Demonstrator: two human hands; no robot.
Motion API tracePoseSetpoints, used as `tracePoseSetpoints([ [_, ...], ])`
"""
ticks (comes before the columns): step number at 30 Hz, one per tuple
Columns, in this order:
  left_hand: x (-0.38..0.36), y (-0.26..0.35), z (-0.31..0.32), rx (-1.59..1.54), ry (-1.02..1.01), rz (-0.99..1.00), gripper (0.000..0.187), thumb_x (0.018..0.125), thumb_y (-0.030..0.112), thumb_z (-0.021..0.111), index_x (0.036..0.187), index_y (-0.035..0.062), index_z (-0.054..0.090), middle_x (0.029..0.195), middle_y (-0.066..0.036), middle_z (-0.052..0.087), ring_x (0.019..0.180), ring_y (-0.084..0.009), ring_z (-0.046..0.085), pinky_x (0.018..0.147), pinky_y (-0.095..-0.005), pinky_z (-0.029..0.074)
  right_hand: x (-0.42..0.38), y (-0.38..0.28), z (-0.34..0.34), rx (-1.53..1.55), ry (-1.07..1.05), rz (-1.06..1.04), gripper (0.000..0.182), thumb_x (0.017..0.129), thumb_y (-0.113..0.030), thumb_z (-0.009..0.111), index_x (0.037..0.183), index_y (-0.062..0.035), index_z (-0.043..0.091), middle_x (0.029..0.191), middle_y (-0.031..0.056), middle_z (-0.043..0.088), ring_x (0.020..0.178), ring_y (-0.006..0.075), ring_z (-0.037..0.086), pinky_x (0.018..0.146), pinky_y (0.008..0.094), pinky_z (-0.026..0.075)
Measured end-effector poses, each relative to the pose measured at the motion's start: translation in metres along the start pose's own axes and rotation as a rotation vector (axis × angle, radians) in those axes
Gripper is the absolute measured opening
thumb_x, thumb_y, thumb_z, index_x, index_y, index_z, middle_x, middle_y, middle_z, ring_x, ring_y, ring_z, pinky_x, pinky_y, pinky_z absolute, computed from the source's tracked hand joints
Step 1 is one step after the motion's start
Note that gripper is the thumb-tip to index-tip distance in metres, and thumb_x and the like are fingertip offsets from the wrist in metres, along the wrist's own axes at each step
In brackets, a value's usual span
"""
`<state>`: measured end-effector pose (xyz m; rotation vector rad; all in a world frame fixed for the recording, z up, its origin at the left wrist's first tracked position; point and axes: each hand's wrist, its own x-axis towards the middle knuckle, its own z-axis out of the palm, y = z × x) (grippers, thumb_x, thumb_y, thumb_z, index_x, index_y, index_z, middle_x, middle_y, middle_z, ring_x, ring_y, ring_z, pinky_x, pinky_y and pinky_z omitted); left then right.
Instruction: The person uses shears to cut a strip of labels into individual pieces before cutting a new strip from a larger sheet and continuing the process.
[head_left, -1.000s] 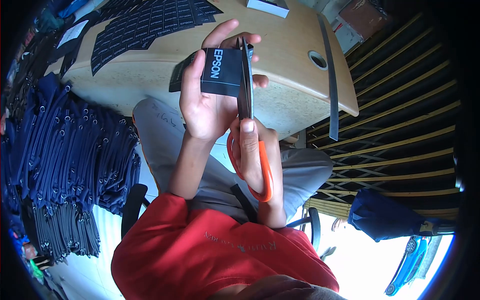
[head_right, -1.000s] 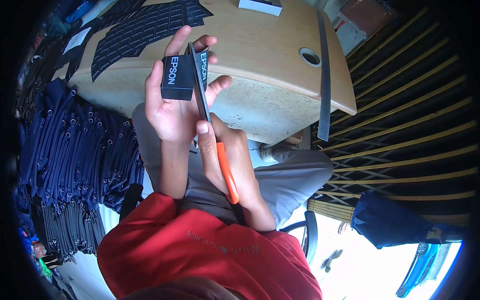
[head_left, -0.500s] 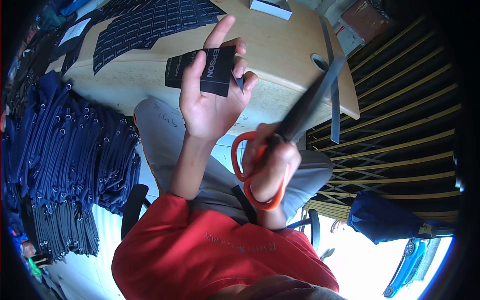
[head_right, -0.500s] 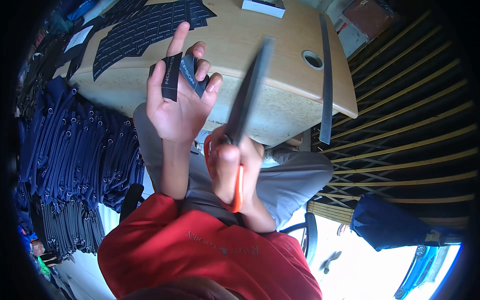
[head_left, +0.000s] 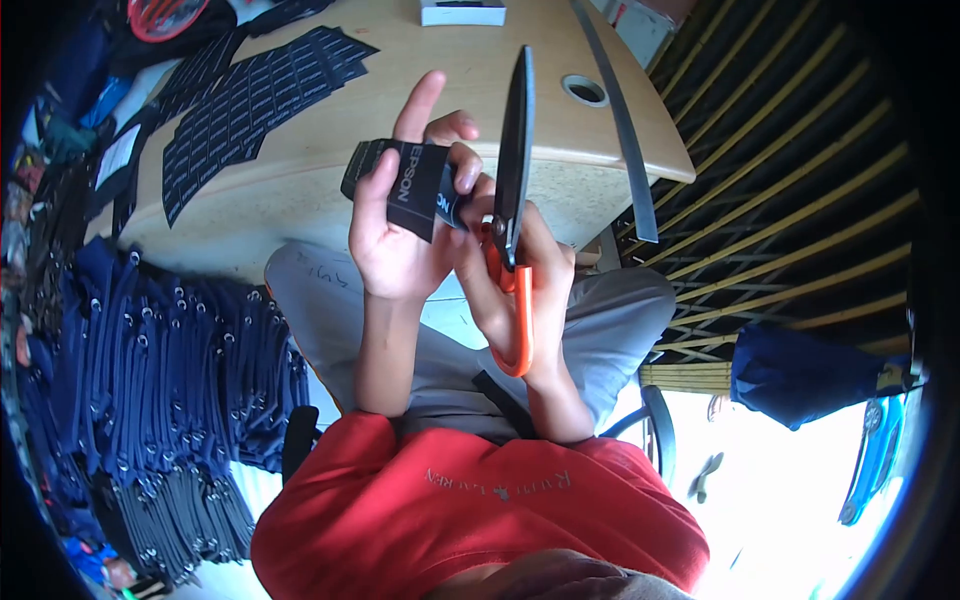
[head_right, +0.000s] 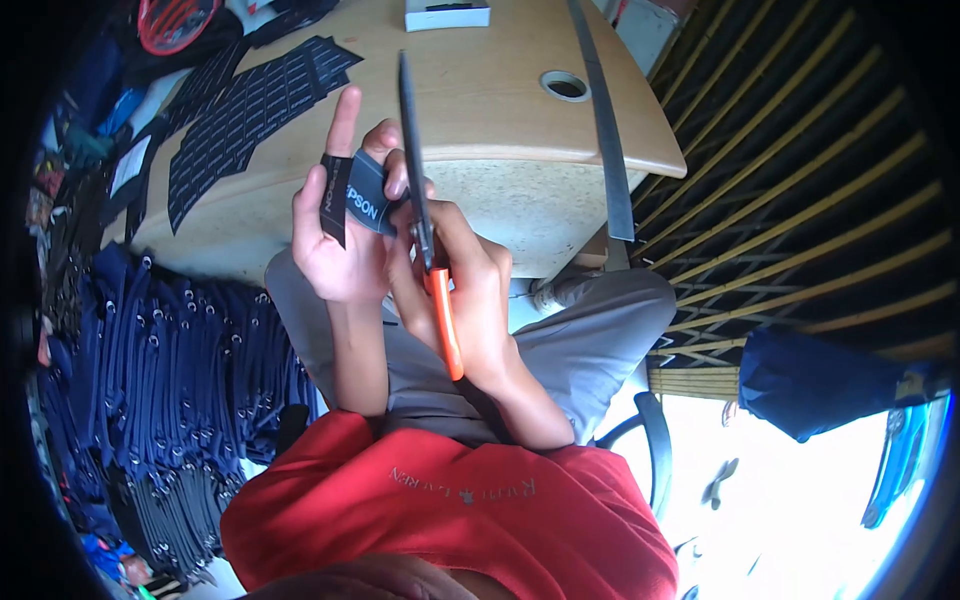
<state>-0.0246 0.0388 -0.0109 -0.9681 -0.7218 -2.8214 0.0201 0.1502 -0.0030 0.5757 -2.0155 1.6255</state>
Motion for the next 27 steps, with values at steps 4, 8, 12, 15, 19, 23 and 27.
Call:
tracePoseSetpoints([
  [4, 0.004, -0.004, 0.007, 0.051, 0.019, -0.067, 0.065, 0.095, 0.037, 0.038, 0.148, 0.0061, 0.017, 0.127, -0.014, 0.044, 0.09, -0.0149, 0.049, 0.081, -0.0317, 0.044, 0.004, 0.007, -0.008, 0.095, 0.069, 0.089, 0.013, 0.083, 0.002, 0.057, 0.096, 0.0001, 0.056, 0.058, 0.0066, 0.053, 0.046, 0.0082, 0.048, 0.046, 0.0228, 0.039],
  [8, 0.02, -0.002, 0.004, 0.261, 0.233, -0.125, 0.057, 0.094, 0.037, 0.04, 0.141, 0.0046, 0.035, 0.124, -0.013, 0.049, 0.095, -0.0143, 0.049, 0.084, -0.0321, 0.042, 0.009, 0.009, -0.023, 0.152, 0.106, 0.148, 0.008, 0.084, 0.001, 0.056, 0.093, 0.0002, 0.054, 0.059, 0.0057, 0.052, 0.052, 0.0061, 0.05, 0.048, 0.024, 0.04],
  [12, 0.09, 0.01, -0.064, 0.004, 0.319, -0.5, 0.033, 0.096, 0.028, 0.037, 0.109, 0.0008, 0.051, 0.097, -0.008, 0.056, 0.076, -0.015, 0.047, 0.068, -0.0293, 0.039, 0.014, 0.004, -0.041, 0.487, 0.087, 0.399, 0.005, 0.089, -0.005, 0.055, 0.091, -0.0022, 0.051, 0.058, -0.002, 0.048, 0.046, 0.0043, 0.045, 0.042, 0.0207, 0.035],
  [15, 0.159, 0.016, -0.124, -0.114, 0.2, -0.741, 0.031, 0.099, 0.023, 0.03, 0.104, -0.0033, 0.047, 0.092, -0.01, 0.052, 0.067, -0.0164, 0.04, 0.062, -0.0286, 0.037, 0.015, 0.012, -0.044, 0.568, 0.109, 0.415, 0.006, 0.089, -0.006, 0.055, 0.092, -0.0016, 0.052, 0.059, -0.0013, 0.049, 0.044, 0.0049, 0.047, 0.04, 0.0203, 0.036],
  [19, 0.212, 0.031, -0.16, -0.009, 0.324, -0.623, 0.038, 0.099, 0.028, 0.03, 0.105, -0.0052, 0.048, 0.092, -0.014, 0.056, 0.063, -0.0165, 0.041, 0.057, -0.0267, 0.038, 0.015, 0.008, -0.05, 0.606, 0.12, 0.377, 0.007, 0.088, -0.004, 0.054, 0.093, 0.0006, 0.052, 0.061, 0.0002, 0.051, 0.044, 0.007, 0.049, 0.041, 0.0209, 0.038],
  [23, 0.214, 0.026, -0.145, -0.03, 0.385, -0.753, 0.061, 0.098, 0.049, 0.028, 0.115, -0.0079, 0.044, 0.1, -0.019, 0.055, 0.062, -0.0144, 0.041, 0.048, -0.0217, 0.036, 0.014, 0.011, -0.058, 0.597, 0.127, 0.36, 0.009, 0.088, -0.006, 0.054, 0.093, 0.0011, 0.053, 0.06, 0.0019, 0.052, 0.044, 0.0082, 0.05, 0.042, 0.021, 0.039],
  [27, 0.2, 0.03, -0.119, 0.09, 0.316, -0.857, 0.075, 0.093, 0.064, 0.032, 0.118, -0.0062, 0.044, 0.093, -0.013, 0.053, 0.06, -0.0105, 0.04, 0.043, -0.0181, 0.034, 0.015, 0.016, -0.06, 0.601, 0.145, 0.358, 0.01, 0.088, -0.007, 0.055, 0.094, 0.0004, 0.053, 0.059, 0.0015, 0.052, 0.042, 0.0086, 0.049, 0.041, 0.0214, 0.037],
])
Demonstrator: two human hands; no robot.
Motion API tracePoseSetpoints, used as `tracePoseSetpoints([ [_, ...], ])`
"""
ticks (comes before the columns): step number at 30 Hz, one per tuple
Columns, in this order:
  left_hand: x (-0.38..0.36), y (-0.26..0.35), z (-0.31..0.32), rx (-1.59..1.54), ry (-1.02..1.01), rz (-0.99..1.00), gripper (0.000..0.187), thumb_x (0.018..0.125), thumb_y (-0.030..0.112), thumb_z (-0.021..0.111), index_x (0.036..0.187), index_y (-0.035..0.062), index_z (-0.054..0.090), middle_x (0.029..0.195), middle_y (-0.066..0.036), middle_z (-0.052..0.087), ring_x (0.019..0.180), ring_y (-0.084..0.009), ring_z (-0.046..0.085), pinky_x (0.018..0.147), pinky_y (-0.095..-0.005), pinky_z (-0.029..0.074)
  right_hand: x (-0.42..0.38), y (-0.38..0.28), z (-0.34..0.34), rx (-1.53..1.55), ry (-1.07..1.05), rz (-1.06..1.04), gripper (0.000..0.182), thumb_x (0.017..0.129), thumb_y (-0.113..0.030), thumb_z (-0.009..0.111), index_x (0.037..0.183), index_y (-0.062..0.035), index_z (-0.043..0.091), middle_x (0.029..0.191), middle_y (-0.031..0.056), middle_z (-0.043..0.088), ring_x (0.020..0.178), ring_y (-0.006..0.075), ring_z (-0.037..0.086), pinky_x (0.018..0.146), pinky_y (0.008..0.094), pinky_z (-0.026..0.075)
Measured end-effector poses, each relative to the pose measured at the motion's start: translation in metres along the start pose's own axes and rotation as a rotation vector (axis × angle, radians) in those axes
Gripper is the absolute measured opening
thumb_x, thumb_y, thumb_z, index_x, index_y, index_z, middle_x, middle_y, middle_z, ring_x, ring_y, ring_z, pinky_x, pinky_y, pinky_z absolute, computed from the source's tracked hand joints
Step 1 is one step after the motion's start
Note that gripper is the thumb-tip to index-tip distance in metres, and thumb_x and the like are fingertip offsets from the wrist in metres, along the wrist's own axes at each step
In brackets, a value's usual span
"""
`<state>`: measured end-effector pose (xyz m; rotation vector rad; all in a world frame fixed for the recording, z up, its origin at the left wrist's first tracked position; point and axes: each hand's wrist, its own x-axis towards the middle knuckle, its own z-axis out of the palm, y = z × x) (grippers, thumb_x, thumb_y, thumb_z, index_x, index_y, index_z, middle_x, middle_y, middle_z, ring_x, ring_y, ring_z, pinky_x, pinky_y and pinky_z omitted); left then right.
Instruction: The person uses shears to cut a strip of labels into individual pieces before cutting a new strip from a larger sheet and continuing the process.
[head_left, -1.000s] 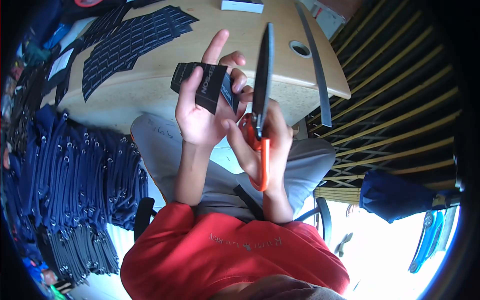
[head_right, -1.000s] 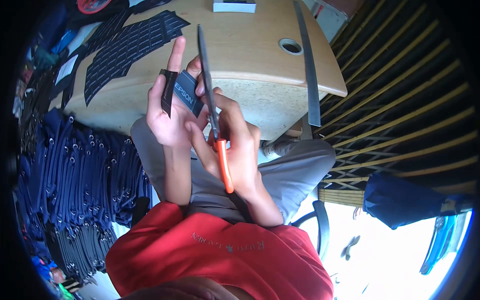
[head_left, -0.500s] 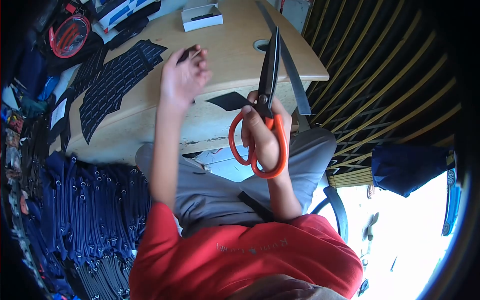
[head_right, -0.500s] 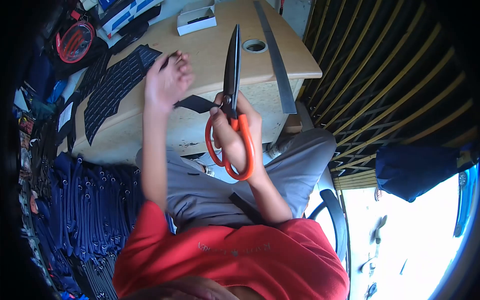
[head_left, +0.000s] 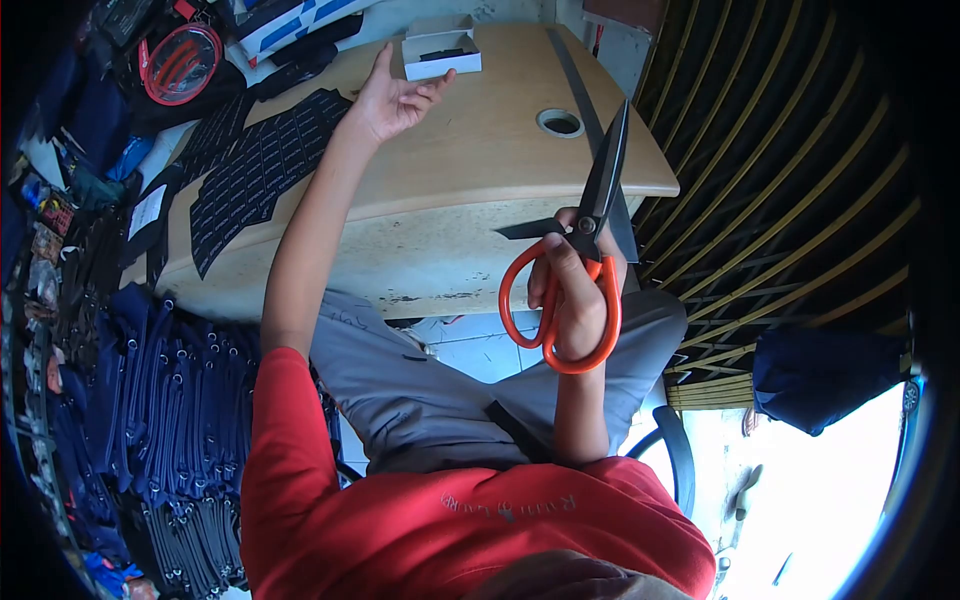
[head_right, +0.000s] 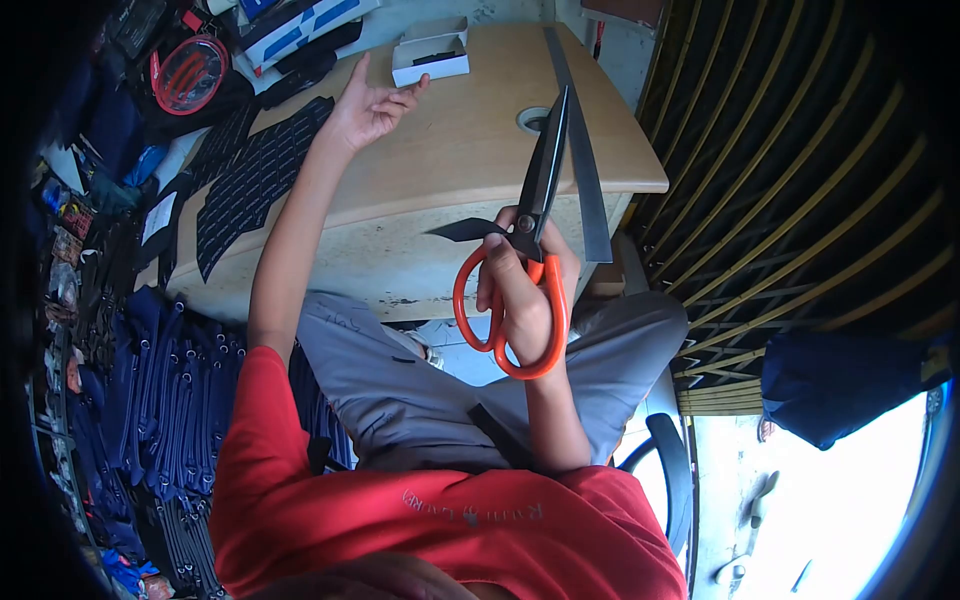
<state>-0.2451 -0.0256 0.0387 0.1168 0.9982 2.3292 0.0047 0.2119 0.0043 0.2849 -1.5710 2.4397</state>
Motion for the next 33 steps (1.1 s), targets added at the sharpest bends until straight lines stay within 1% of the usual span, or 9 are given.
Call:
tracePoseSetpoints([
  [6, -0.078, -0.09, 0.081, 0.901, 0.197, 0.149, 0.053, 0.092, 0.061, 0.037, 0.097, 0.0108, 0.054, 0.077, 0.005, 0.049, 0.056, -0.0046, 0.038, 0.045, -0.0181, 0.022, 0.009, 0.021, -0.005, -0.359, 0.129, -0.231, 0.003, 0.085, -0.002, 0.055, 0.086, 0.0005, 0.055, 0.055, 0.0019, 0.05, 0.047, 0.0051, 0.045, 0.044, 0.0201, 0.034],
  [10, -0.12, -0.149, 0.089, 0.849, 0.123, 0.114, 0.061, 0.093, 0.063, 0.027, 0.084, 0.0097, 0.054, 0.069, 0.002, 0.049, 0.053, -0.0045, 0.036, 0.047, -0.0196, 0.023, 0.017, 0.032, -0.004, -0.65, 0.314, -0.611, 0.015, 0.073, 0.006, 0.061, 0.085, 0.0003, 0.056, 0.056, 0.0047, 0.05, 0.048, 0.0098, 0.049, 0.046, 0.025, 0.039],
  [16, -0.139, -0.179, 0.099, 0.682, 0.113, 0.239, 0.045, 0.096, 0.046, 0.041, 0.077, 0.0073, 0.054, 0.065, 0.002, 0.047, 0.053, -0.004, 0.037, 0.047, -0.0201, 0.027, 0.031, 0.048, -0.021, -0.849, -0.136, -1.06, 0.037, 0.051, -0.006, 0.074, 0.085, -0.0041, 0.061, 0.063, 0.006, 0.054, 0.052, 0.0219, 0.054, 0.05, 0.0299, 0.043],
  [19, -0.137, -0.188, 0.094, 0.676, 0.19, 0.397, 0.031, 0.095, 0.03, 0.052, 0.077, 0.005, 0.054, 0.063, 0.003, 0.046, 0.054, -0.0033, 0.038, 0.048, -0.0203, 0.029, 0.029, 0.052, -0.016, -0.763, -0.122, -1.022, 0.038, 0.05, -0.006, 0.073, 0.086, -0.0043, 0.061, 0.063, 0.0063, 0.053, 0.051, 0.0233, 0.054, 0.049, 0.0296, 0.043],
  [21, -0.138, -0.186, 0.096, 0.614, 0.273, 0.518, 0.029, 0.096, 0.027, 0.051, 0.078, 0.0049, 0.054, 0.063, 0.003, 0.047, 0.055, -0.0032, 0.038, 0.049, -0.0201, 0.031, 0.025, 0.051, -0.01, -0.726, -0.148, -0.996, 0.028, 0.066, 0.003, 0.063, 0.093, 0.0013, 0.058, 0.059, 0.0069, 0.054, 0.052, 0.0208, 0.057, 0.05, 0.0274, 0.043],
  [23, -0.142, -0.184, 0.097, 0.589, 0.254, 0.572, 0.027, 0.096, 0.026, 0.052, 0.079, 0.0043, 0.054, 0.067, 0.001, 0.051, 0.057, -0.0031, 0.04, 0.052, -0.0198, 0.034, 0.013, 0.03, 0.009, -0.354, 0.107, -0.206, 0.022, 0.085, -0.006, 0.056, 0.104, 0.0033, 0.055, 0.064, 0.0071, 0.059, 0.057, 0.0191, 0.062, 0.057, 0.0261, 0.047],
  [24, -0.144, -0.182, 0.1, 0.637, 0.238, 0.602, 0.027, 0.096, 0.025, 0.052, 0.081, 0.0038, 0.055, 0.069, 0.001, 0.053, 0.059, -0.0032, 0.041, 0.053, -0.0195, 0.035, 0.017, 0.023, 0.007, -0.164, 0.075, -0.139, 0.025, 0.092, -0.015, 0.055, 0.111, 0.0023, 0.053, 0.063, 0.0043, 0.056, 0.06, 0.0143, 0.064, 0.056, 0.0265, 0.048],
  [28, -0.147, -0.178, 0.096, 0.751, 0.141, 0.654, 0.026, 0.097, 0.025, 0.051, 0.086, 0.0026, 0.057, 0.075, -0.001, 0.056, 0.063, -0.004, 0.044, 0.056, -0.0199, 0.037, 0.017, 0.022, -0.009, 0.23, -0.106, -0.113, 0.048, 0.099, -0.039, 0.038, 0.123, 0.0033, 0.039, 0.062, 0.0073, 0.052, 0.067, 0.026, 0.066, 0.066, 0.0344, 0.052],
  [33, -0.142, -0.178, 0.097, 0.693, 0.094, 0.697, 0.025, 0.097, 0.024, 0.051, 0.088, 0.0022, 0.058, 0.075, -0.001, 0.057, 0.063, -0.0053, 0.045, 0.057, -0.0214, 0.039, 0.006, 0.014, -0.008, 0.319, -0.196, -0.174, 0.059, 0.096, -0.049, 0.038, 0.123, 0.0033, 0.038, 0.064, 0.0079, 0.052, 0.068, 0.0286, 0.066, 0.067, 0.0363, 0.052],
])
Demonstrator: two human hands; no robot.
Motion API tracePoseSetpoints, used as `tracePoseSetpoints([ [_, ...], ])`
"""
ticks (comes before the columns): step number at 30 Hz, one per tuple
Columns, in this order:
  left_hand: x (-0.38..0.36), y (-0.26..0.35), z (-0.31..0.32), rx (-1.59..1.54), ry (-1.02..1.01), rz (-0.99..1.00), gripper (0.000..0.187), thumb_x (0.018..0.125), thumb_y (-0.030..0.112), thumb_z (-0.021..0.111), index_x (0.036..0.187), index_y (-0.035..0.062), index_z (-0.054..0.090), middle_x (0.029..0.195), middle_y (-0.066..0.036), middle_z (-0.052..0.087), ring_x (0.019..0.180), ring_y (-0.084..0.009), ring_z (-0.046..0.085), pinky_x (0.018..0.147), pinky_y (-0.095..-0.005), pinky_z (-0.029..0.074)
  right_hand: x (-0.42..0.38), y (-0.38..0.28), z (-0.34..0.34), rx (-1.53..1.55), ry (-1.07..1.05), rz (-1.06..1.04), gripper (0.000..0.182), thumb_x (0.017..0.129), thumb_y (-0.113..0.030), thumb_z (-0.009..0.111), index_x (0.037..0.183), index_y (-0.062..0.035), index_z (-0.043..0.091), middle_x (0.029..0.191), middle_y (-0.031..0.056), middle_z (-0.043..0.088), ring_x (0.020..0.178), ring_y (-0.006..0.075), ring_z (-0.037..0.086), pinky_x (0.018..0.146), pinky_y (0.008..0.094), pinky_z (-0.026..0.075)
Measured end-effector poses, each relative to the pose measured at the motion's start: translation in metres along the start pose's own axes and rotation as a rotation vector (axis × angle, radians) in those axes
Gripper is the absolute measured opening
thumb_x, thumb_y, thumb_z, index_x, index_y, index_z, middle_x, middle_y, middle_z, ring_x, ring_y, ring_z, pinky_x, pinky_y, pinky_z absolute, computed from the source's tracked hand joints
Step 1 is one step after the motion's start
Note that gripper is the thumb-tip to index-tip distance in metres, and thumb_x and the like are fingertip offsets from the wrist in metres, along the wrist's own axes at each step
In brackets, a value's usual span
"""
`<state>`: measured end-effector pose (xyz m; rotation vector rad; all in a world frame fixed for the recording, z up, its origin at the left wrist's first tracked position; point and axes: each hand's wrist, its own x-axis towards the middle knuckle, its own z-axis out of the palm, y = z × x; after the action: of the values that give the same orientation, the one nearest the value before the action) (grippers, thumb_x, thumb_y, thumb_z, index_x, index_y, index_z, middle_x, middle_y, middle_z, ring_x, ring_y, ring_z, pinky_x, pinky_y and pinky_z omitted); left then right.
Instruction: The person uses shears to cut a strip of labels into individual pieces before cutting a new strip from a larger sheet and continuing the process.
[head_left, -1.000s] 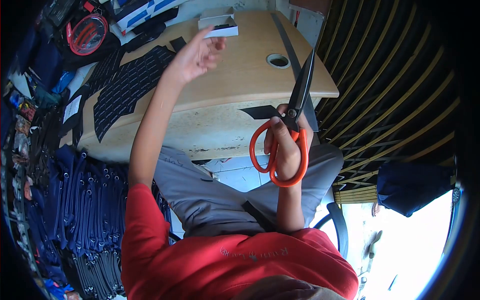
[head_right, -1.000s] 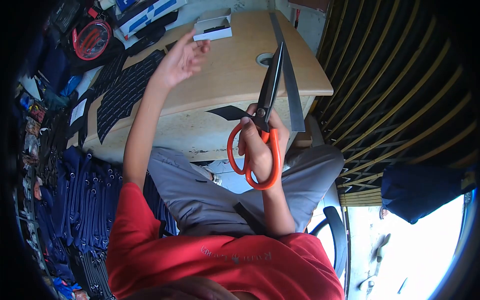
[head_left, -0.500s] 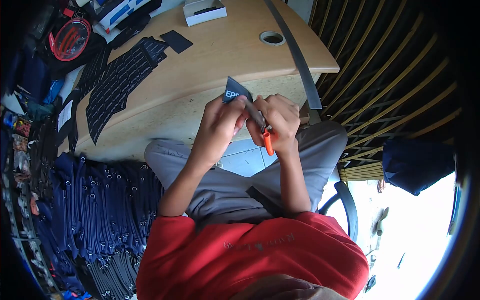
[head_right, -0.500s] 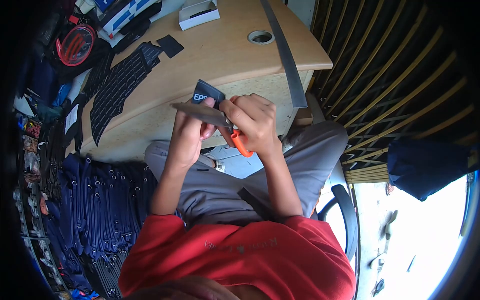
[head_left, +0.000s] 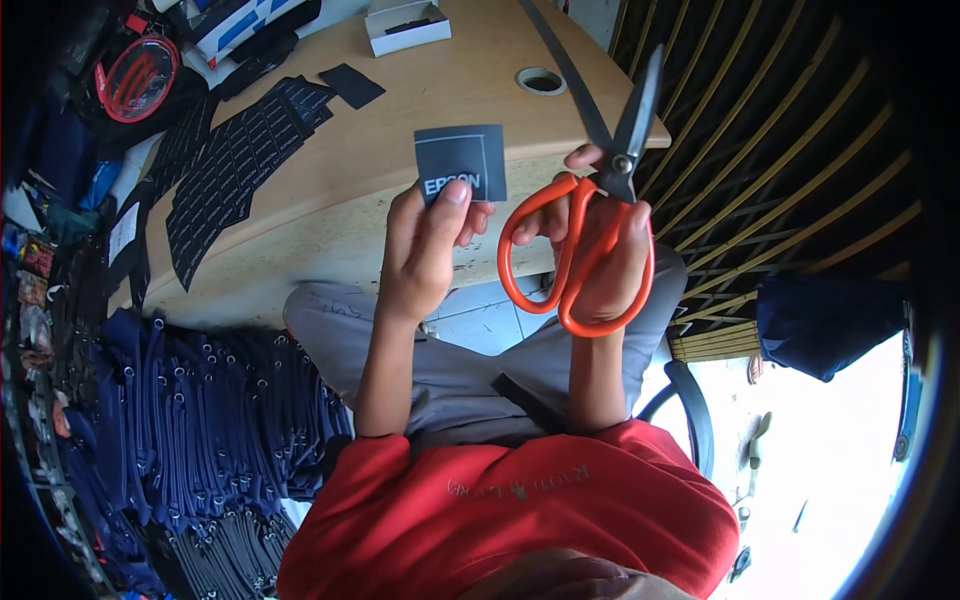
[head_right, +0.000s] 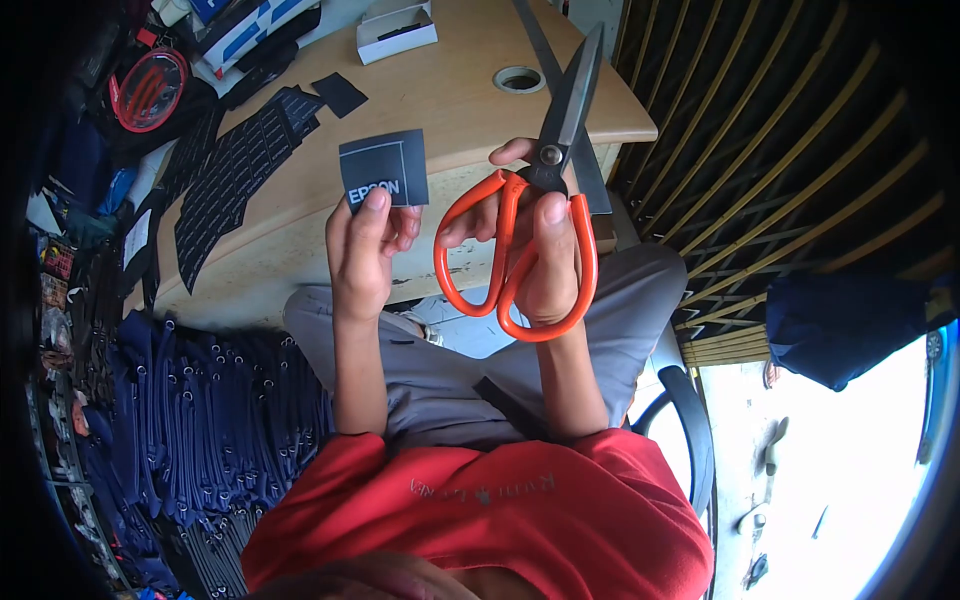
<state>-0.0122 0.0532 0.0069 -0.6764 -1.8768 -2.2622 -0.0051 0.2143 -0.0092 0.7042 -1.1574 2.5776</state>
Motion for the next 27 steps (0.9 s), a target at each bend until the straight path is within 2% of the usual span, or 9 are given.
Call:
tracePoseSetpoints([
  [2, 0.005, 0.003, 0.009, 0.037, 0.063, 0.093, 0.022, 0.096, 0.022, 0.053, 0.088, 0.0016, 0.058, 0.075, -0.002, 0.057, 0.063, -0.0057, 0.045, 0.057, -0.0223, 0.038, -0.002, -0.003, -0.001, -0.051, -0.056, -0.058, 0.064, 0.094, -0.054, 0.04, 0.123, 0.0032, 0.038, 0.076, 0.0129, 0.058, 0.076, 0.0313, 0.067, 0.075, 0.0396, 0.053],
  [4, 0.013, 0.001, 0.01, 0.018, 0.08, 0.153, 0.02, 0.095, 0.02, 0.055, 0.087, 0.0014, 0.058, 0.074, 0.0, 0.057, 0.063, -0.0043, 0.045, 0.055, -0.0216, 0.037, 0.001, -0.009, 0.012, 0.225, -0.07, -0.001, 0.062, 0.092, -0.053, 0.045, 0.123, 0.0014, 0.041, 0.107, 0.0257, 0.059, 0.105, 0.0357, 0.06, 0.095, 0.0459, 0.044],
  [6, 0.018, 0.0, 0.005, 0.166, 0.176, 0.226, 0.019, 0.094, 0.019, 0.057, 0.086, 0.0013, 0.058, 0.073, 0.001, 0.057, 0.062, -0.0035, 0.046, 0.055, -0.0211, 0.038, 0.0, -0.002, 0.008, -0.016, -0.109, -0.137, 0.053, 0.092, -0.044, 0.049, 0.12, 0.0012, 0.043, 0.105, 0.0253, 0.059, 0.108, 0.0364, 0.058, 0.097, 0.048, 0.043],
  [7, 0.02, -0.006, 0.002, 0.038, 0.174, 0.257, 0.019, 0.093, 0.018, 0.058, 0.086, 0.0009, 0.058, 0.074, 0.001, 0.058, 0.063, -0.0035, 0.049, 0.057, -0.0199, 0.04, -0.002, -0.002, 0.007, -0.105, -0.051, -0.194, 0.043, 0.091, -0.032, 0.051, 0.117, 0.0016, 0.046, 0.106, 0.0249, 0.059, 0.104, 0.0353, 0.059, 0.095, 0.0485, 0.044],
  [10, 0.013, -0.011, 0.011, 0.031, 0.192, 0.254, 0.019, 0.093, 0.017, 0.059, 0.087, -0.0002, 0.059, 0.075, 0.0, 0.06, 0.065, -0.0046, 0.052, 0.059, -0.0191, 0.041, -0.003, -0.006, 0.006, -0.392, 0.03, -0.154, 0.029, 0.091, -0.014, 0.053, 0.114, 0.004, 0.049, 0.095, 0.0194, 0.063, 0.09, 0.0214, 0.061, 0.086, 0.0365, 0.048],
  [12, 0.011, -0.014, 0.007, 0.029, 0.081, 0.247, 0.019, 0.093, 0.017, 0.06, 0.089, -0.0016, 0.06, 0.077, -0.002, 0.061, 0.066, -0.0054, 0.054, 0.06, -0.0194, 0.044, -0.002, -0.008, 0.016, -0.362, 0.086, -0.05, 0.032, 0.086, -0.003, 0.061, 0.116, 0.004, 0.05, 0.089, 0.0129, 0.065, 0.083, 0.0151, 0.064, 0.076, 0.0287, 0.051],
  [14, 0.011, -0.015, 0.009, -0.008, -0.023, 0.148, 0.019, 0.093, 0.016, 0.059, 0.09, -0.0025, 0.061, 0.078, -0.003, 0.062, 0.068, -0.006, 0.055, 0.061, -0.0214, 0.046, -0.004, -0.011, 0.024, -0.42, 0.148, 0.069, 0.037, 0.083, 0.001, 0.064, 0.117, 0.0033, 0.049, 0.09, 0.0116, 0.066, 0.082, 0.0139, 0.064, 0.074, 0.027, 0.051],
  [19, 0.008, -0.015, 0.004, 0.009, -0.036, 0.174, 0.019, 0.092, 0.017, 0.059, 0.093, -0.0027, 0.062, 0.076, -0.004, 0.064, 0.064, -0.0054, 0.054, 0.057, -0.0219, 0.045, -0.007, -0.007, 0.028, -0.438, 0.142, 0.031, 0.048, 0.08, 0.004, 0.066, 0.123, -0.0022, 0.047, 0.086, 0.0069, 0.063, 0.082, 0.0126, 0.064, 0.075, 0.0276, 0.052],
  [27, 0.006, -0.022, -0.008, 0.175, -0.09, 0.214, 0.022, 0.092, 0.02, 0.06, 0.093, -0.0014, 0.064, 0.072, -0.002, 0.062, 0.059, -0.0042, 0.05, 0.05, -0.0202, 0.039, -0.01, -0.007, 0.035, -0.444, 0.186, 0.036, 0.046, 0.08, 0.007, 0.064, 0.122, -0.0015, 0.046, 0.096, 0.0109, 0.063, 0.084, 0.0142, 0.064, 0.079, 0.0291, 0.053],
])
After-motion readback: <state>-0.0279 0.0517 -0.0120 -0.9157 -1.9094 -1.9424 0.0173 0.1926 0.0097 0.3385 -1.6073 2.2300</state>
